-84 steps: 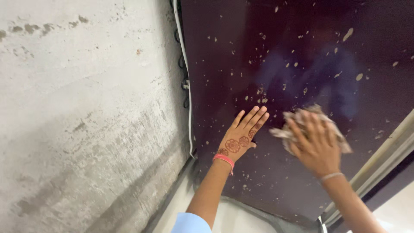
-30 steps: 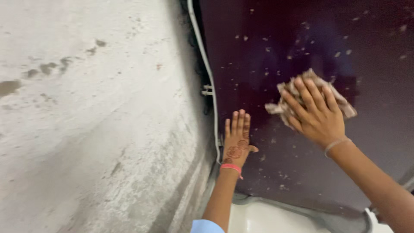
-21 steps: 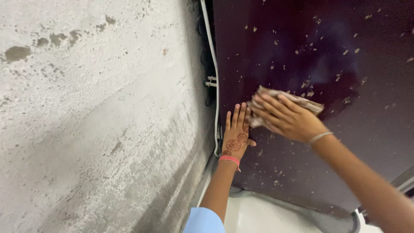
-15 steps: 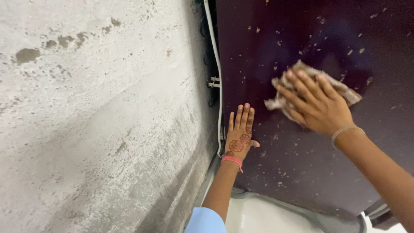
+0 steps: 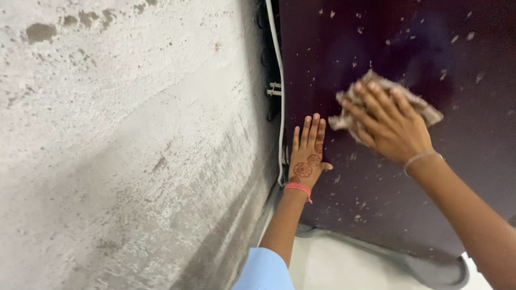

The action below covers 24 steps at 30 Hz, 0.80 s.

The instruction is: The person wipes a dark-colored vertical surface with a cloth. They use their right hand to scrub the surface while their left hand rests on it for support. The person repeatedly wipes the same area throughout the clip.

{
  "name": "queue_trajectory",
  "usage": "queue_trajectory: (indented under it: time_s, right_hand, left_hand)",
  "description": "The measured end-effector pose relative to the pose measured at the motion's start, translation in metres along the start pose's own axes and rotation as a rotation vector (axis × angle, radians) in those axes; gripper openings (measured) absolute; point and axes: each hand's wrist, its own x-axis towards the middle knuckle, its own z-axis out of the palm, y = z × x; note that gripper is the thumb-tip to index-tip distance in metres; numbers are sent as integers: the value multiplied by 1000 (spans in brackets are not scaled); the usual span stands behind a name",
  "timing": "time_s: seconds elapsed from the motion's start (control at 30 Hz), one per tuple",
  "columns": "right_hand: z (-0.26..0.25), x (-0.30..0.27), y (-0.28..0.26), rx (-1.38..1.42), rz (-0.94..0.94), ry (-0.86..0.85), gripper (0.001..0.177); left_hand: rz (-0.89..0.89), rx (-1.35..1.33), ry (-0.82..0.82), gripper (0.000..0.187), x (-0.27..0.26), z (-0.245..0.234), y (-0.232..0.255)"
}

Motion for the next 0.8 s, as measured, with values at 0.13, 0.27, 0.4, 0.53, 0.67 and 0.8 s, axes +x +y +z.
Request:
queue_trajectory:
  time_s: [0.13, 0.27, 0.4, 0.53, 0.67, 0.8]
  right_hand:
    - [5, 40, -21, 334, 130, 187, 64]
    - [18, 61, -52, -450, -3, 139, 68]
    - [38, 48, -78, -473, -170, 80, 69]
    - [57, 15, -96, -471, -332, -94, 73]
    - [67, -25, -95, -578, -349, -276, 73]
    - [86, -31, -90, -49, -41, -96, 64]
  left_hand:
    - [7, -33, -50, 120, -12, -9, 2]
    - [-2, -64, 4, 100, -49, 12, -2]
    - [-67, -140, 39, 90, -91, 44, -9]
    - [-84, -81, -46, 91, -127, 70, -13]
    - [-103, -163, -123, 94, -154, 87, -20]
    - [-106, -171, -152, 94, -166, 108, -26]
